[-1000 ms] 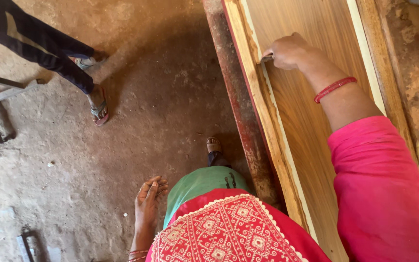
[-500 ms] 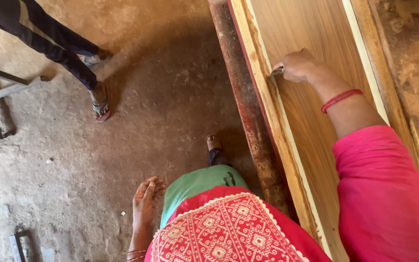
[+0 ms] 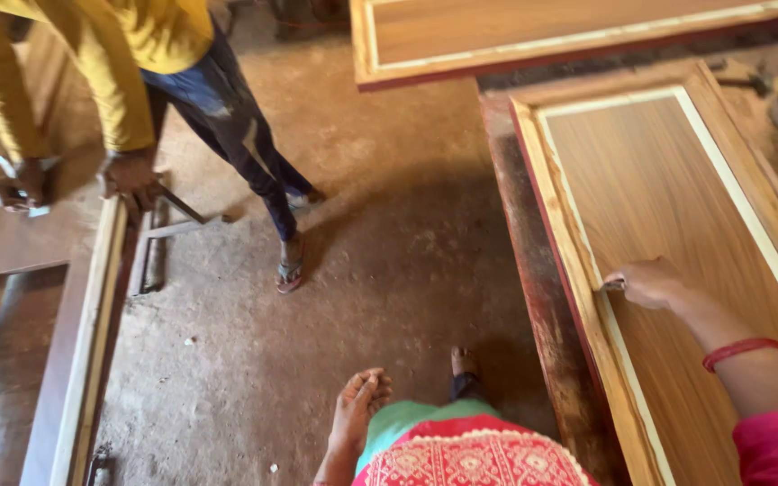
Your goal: The person applies wood filler to the edges and corners of a wooden door panel using a small block. They repeatedly rub the filler along the frame, occasionally dip the block into a container to reload, and continue smoothing the filler into the grooves.
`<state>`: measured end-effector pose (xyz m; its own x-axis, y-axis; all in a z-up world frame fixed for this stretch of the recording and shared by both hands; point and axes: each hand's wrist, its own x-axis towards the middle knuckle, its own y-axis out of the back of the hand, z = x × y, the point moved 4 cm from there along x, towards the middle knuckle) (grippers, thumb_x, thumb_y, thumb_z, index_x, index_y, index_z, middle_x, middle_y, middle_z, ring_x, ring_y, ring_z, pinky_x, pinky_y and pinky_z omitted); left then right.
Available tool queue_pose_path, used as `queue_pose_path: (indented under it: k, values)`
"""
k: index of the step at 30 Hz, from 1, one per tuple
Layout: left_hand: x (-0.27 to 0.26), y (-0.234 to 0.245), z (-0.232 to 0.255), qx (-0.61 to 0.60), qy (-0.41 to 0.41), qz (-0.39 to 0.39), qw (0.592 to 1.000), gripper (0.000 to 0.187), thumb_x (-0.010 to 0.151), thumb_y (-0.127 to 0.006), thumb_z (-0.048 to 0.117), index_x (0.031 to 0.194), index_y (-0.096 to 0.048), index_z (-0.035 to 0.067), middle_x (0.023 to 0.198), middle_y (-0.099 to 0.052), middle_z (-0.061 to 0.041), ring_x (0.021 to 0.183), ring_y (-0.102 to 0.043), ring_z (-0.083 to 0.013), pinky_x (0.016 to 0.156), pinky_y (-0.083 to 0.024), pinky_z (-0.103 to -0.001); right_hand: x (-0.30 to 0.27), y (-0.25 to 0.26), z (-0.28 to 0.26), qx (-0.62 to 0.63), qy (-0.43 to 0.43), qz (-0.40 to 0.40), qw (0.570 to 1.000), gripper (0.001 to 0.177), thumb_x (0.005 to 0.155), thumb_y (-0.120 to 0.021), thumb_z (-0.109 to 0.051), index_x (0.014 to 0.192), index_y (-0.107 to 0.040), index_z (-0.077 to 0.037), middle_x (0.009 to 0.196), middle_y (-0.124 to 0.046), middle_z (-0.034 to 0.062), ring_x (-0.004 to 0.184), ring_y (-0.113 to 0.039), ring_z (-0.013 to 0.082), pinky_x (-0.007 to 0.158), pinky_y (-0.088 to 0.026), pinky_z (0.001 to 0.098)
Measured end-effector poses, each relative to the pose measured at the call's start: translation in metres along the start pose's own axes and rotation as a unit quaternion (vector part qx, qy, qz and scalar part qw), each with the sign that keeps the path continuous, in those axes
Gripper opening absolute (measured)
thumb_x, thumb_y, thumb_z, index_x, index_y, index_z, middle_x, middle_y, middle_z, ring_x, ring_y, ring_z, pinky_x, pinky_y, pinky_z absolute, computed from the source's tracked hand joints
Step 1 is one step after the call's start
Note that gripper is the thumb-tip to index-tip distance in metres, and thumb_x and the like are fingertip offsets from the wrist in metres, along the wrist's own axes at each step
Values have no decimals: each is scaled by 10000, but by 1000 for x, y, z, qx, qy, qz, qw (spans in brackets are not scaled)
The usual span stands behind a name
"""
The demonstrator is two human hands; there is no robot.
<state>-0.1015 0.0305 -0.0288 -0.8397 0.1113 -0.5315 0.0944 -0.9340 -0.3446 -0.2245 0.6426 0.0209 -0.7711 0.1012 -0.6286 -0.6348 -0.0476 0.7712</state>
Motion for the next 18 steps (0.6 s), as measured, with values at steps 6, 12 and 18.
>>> queue_pose_path:
  k: [6,12,18]
  values:
    - [-18,-7,9,83,-25,-7,996,285,1040,-559,190,1220,-669,-3,1055,-710,-107,946,-672,-188,850,-565,-325,-69,-28,-11,42,23,13,999,525,892,-573,-82,1294,-693,-396,1247,-747,22,1092,-728,258,982,-571,416]
    - [-6,-7,0,15,8,-36,999,304,1033,-554,171,1256,-632,-21,1093,-709,-121,993,-690,-202,887,-570,-351,-145,-39,-36,54,15,-10,998,605,885,-547,-31,1245,-713,-488,1272,-732,-106,1173,-688,161,1215,-358,497]
    - [42,-7,12,71,30,-42,996,325,1018,-564,181,1272,-633,-10,1104,-719,-133,974,-698,-210,881,-583,-348,-153,-51,18,283,-46,-14,958,540,919,-561,-37,1297,-707,-394,1370,-677,-88,1234,-652,185,1120,-458,438]
